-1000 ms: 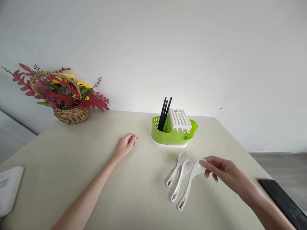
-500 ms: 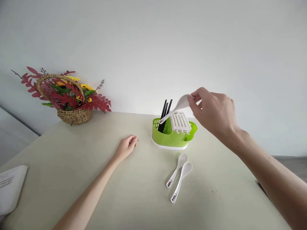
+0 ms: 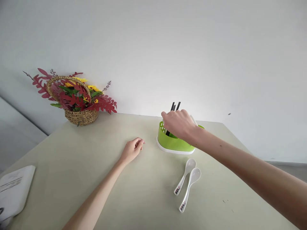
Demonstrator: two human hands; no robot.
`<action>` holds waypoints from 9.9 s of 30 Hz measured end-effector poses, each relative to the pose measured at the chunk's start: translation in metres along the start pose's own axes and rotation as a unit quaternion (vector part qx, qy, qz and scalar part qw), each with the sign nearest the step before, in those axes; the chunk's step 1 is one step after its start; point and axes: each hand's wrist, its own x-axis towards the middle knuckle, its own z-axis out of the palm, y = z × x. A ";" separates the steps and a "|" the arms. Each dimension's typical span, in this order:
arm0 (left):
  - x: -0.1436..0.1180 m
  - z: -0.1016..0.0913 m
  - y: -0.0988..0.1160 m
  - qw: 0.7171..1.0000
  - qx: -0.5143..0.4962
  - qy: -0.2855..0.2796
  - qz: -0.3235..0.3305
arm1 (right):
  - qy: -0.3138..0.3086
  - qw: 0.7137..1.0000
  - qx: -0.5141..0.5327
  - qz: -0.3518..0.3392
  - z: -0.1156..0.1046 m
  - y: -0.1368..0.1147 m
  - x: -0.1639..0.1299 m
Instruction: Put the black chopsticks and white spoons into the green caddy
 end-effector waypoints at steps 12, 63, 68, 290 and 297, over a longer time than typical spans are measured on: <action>-0.002 -0.001 0.003 1.000 0.015 -0.005 -0.003 | -0.055 0.996 0.065 -0.006 0.009 -0.007 0.036; 0.000 -0.002 0.006 0.998 0.061 -0.007 0.018 | -0.041 0.981 0.085 -0.169 0.095 0.045 -0.151; -0.001 -0.003 0.007 0.997 0.072 -0.015 0.021 | -0.171 0.973 0.149 -0.030 0.120 0.069 -0.148; -0.004 0.003 0.004 0.987 0.147 -0.035 0.047 | 0.216 0.969 0.117 -0.024 0.113 0.045 -0.060; -0.004 0.003 0.005 0.988 0.145 -0.034 0.044 | 0.193 0.972 0.134 -0.003 0.135 0.091 -0.065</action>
